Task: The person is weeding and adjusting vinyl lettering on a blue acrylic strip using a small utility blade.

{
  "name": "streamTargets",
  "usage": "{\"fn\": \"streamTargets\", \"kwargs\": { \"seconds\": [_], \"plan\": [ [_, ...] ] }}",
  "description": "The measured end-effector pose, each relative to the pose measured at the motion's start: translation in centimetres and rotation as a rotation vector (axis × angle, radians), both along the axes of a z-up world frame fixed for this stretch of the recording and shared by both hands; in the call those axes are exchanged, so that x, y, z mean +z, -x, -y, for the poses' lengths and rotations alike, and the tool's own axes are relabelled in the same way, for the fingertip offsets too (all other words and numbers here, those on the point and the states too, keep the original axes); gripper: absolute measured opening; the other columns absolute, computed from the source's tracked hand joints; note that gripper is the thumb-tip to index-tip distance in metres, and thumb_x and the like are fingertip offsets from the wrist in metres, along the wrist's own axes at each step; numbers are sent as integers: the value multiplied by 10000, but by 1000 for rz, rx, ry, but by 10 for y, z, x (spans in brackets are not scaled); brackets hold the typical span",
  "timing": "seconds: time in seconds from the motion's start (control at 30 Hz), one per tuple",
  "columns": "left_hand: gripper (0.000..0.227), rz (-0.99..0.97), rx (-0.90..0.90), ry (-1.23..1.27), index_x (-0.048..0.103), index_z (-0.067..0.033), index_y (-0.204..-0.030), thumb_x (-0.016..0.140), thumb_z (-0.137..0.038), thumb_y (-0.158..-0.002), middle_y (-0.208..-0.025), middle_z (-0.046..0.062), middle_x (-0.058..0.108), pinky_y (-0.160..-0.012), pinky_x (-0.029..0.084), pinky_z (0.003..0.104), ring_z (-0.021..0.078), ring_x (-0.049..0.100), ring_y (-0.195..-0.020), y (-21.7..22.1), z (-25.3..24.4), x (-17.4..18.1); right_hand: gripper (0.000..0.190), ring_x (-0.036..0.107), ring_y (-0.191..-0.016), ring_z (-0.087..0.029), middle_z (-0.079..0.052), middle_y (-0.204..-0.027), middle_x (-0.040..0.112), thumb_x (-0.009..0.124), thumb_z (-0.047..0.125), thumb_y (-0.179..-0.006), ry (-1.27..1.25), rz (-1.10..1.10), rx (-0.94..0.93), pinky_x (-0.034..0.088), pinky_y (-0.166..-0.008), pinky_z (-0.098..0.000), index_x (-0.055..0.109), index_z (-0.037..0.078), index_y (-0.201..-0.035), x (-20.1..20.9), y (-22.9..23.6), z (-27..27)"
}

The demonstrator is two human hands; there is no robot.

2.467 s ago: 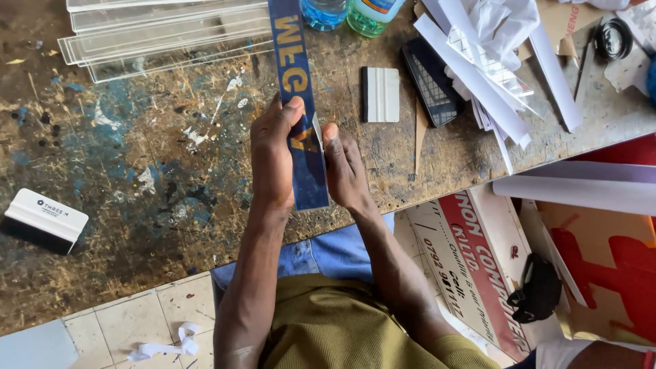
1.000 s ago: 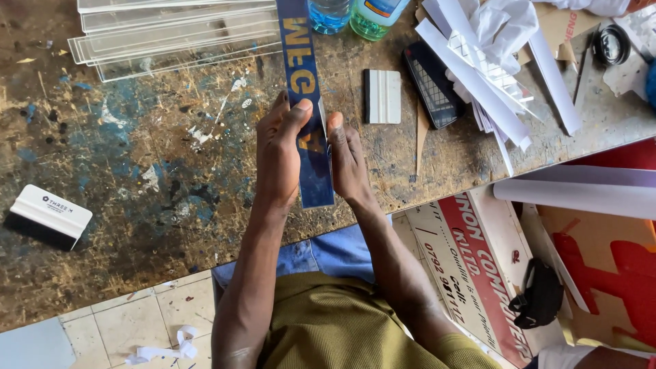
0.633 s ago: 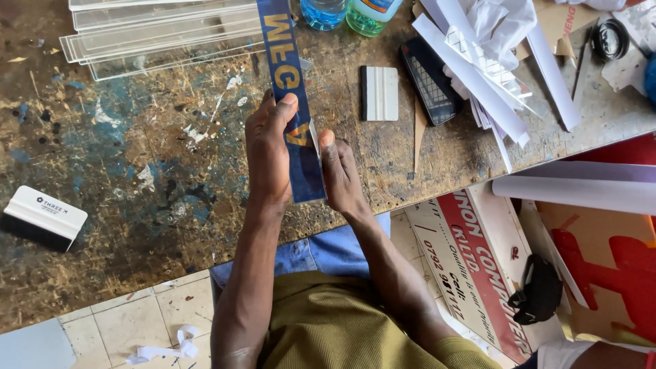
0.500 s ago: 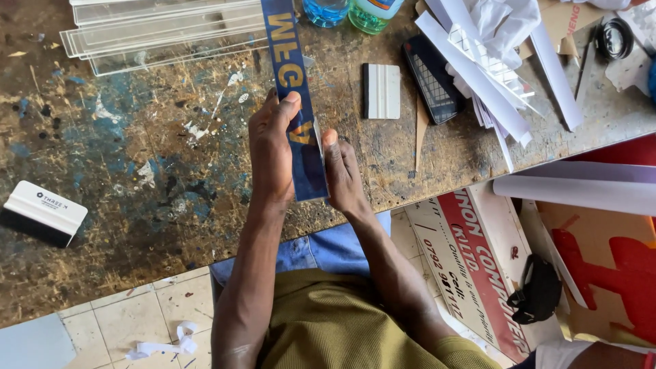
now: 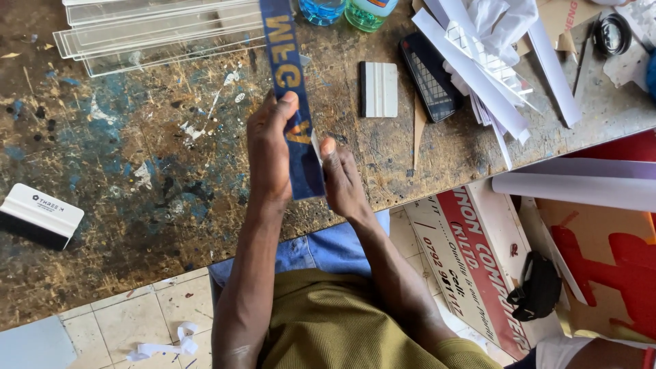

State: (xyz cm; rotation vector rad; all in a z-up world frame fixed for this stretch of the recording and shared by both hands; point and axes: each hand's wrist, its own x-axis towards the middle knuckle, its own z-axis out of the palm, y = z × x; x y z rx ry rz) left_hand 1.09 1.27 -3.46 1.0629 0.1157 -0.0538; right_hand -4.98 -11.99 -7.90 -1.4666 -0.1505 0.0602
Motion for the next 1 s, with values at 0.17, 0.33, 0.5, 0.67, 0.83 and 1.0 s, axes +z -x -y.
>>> {"fn": "streamTargets", "kwargs": {
  "seconds": [0.17,0.33,0.5,0.67,0.83,1.0],
  "plan": [
    [213,22,108,-153,777,-98,-1042,722,-296,-1100,-889,42,660,-728,609,282,96,660,-804,-1,-6,30,744,621,-493,-131,-17,-525,587,373,465,-1262,-23,-39,2,522,-546,-260,680,121,-679,32,13,-8],
    [257,32,110,-143,738,-92,-949,713,-290,-1110,-1067,96,724,-845,551,341,119,576,-954,7,0,46,761,614,-471,-126,-22,-501,584,361,455,-1265,-1,-33,9,516,-531,-255,689,122,-664,19,15,-4],
    [264,39,102,-134,779,-102,-1040,717,-349,-1108,-1339,132,691,-870,509,343,169,572,-1106,1,6,17,749,649,-450,-144,-51,-506,623,357,576,-1235,-128,-79,-17,563,-490,-265,713,88,-793,-10,15,2],
    [337,124,63,-238,781,-51,-1197,699,-374,-1142,-1601,238,539,-1072,489,440,312,521,-1384,1,1,34,833,621,-410,-137,-62,-479,562,295,743,-1163,-546,-77,13,572,-477,-234,625,23,-906,12,3,-6],
    [349,248,52,-331,732,-13,-1130,627,-339,-1196,-1548,300,552,-1303,381,601,396,497,-1530,4,-3,59,776,601,-389,-181,-115,-464,503,706,655,-1053,-650,-16,76,589,-455,-316,563,-101,-958,16,16,2],
    [364,324,42,-427,668,-141,-1221,519,-474,-1220,-975,14,503,-926,543,398,156,551,-936,16,-3,101,225,633,-411,-209,-157,-499,561,824,28,-991,-426,52,-74,573,-471,-288,692,-151,-953,26,19,9]
  ]
}}
